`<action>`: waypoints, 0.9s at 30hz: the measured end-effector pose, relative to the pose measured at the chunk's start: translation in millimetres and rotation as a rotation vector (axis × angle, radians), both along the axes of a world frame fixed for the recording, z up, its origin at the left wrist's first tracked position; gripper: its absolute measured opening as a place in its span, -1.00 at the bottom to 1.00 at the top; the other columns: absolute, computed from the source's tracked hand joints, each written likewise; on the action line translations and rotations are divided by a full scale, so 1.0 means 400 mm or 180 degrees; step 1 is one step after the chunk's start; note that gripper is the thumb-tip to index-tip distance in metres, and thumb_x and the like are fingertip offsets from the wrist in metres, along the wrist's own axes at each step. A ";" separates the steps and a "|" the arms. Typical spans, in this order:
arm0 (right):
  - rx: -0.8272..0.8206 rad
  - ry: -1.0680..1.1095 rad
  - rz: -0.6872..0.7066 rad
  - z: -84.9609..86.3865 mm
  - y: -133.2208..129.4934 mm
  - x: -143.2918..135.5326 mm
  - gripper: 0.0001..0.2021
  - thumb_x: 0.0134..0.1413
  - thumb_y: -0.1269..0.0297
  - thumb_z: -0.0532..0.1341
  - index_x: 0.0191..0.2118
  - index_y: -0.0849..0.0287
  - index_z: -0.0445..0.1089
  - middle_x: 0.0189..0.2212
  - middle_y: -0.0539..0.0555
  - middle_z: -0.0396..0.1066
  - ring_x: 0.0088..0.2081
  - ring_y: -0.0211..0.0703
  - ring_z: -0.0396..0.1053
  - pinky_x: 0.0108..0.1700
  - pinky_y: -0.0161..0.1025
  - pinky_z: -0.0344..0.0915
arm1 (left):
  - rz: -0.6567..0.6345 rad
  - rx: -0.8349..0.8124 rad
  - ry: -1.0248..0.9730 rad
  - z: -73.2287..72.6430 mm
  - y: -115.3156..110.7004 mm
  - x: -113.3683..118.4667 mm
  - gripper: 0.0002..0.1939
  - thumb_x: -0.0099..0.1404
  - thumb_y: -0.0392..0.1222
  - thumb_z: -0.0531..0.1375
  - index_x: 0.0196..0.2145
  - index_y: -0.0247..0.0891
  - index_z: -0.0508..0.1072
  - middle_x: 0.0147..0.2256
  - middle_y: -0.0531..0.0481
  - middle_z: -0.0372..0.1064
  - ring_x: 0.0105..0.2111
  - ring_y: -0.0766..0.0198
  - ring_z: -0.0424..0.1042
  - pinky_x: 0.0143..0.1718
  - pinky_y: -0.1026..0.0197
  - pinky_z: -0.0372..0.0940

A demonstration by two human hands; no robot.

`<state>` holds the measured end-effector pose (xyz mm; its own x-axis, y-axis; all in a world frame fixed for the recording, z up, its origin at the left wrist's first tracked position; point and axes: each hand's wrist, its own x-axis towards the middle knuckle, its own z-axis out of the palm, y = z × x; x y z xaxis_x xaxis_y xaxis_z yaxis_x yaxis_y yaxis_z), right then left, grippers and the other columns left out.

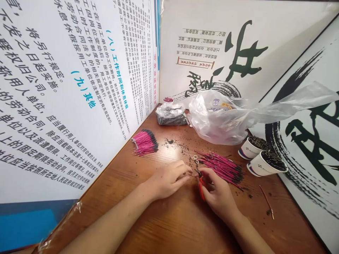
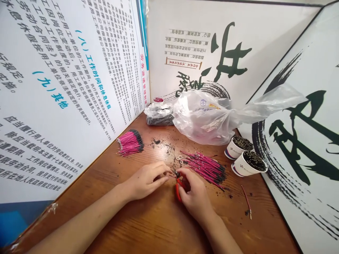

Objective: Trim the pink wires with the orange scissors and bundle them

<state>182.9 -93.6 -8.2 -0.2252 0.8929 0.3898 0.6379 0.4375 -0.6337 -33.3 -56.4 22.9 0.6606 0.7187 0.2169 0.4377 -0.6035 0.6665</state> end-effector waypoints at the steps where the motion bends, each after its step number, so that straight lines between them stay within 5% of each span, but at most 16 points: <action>1: -0.0025 0.0045 0.0040 -0.001 -0.005 -0.010 -0.72 0.06 0.48 0.13 -0.08 0.10 0.30 -0.40 0.01 0.38 -0.45 -0.24 0.34 -0.38 -0.36 0.34 | -0.0054 -0.0005 -0.0008 -0.002 -0.003 0.003 -0.79 0.40 -0.25 0.04 -0.09 -0.20 0.43 -0.14 -0.02 0.43 -0.15 0.26 0.41 -0.11 0.25 0.27; 18: -0.0338 0.0546 -0.0272 -0.058 0.013 0.004 -0.74 0.10 0.45 0.15 -0.07 0.12 0.29 -0.26 0.12 0.44 -0.27 -0.14 0.44 -0.24 -0.28 0.41 | 0.0424 -0.0038 -0.0087 -0.007 0.023 -0.026 -0.86 0.38 -0.33 0.02 -0.23 -0.23 0.37 -0.26 0.00 0.40 -0.21 0.26 0.36 -0.14 0.23 0.24; 27: 0.0252 0.0692 -0.0212 -0.001 0.085 -0.097 -0.75 0.02 0.50 0.13 -0.15 0.11 0.32 -0.36 0.01 0.42 -0.38 -0.23 0.38 -0.31 -0.34 0.36 | 0.0662 0.0413 0.0315 -0.002 0.052 0.046 -0.86 0.28 -0.39 0.03 -0.27 -0.25 0.35 -0.27 -0.07 0.38 -0.23 0.14 0.36 -0.20 0.14 0.26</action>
<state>143.9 -59.4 -8.5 -0.0698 0.8678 0.4920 0.5193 0.4527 -0.7248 -14.8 -35.5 22.1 0.5242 0.8116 0.2579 0.6205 -0.5714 0.5371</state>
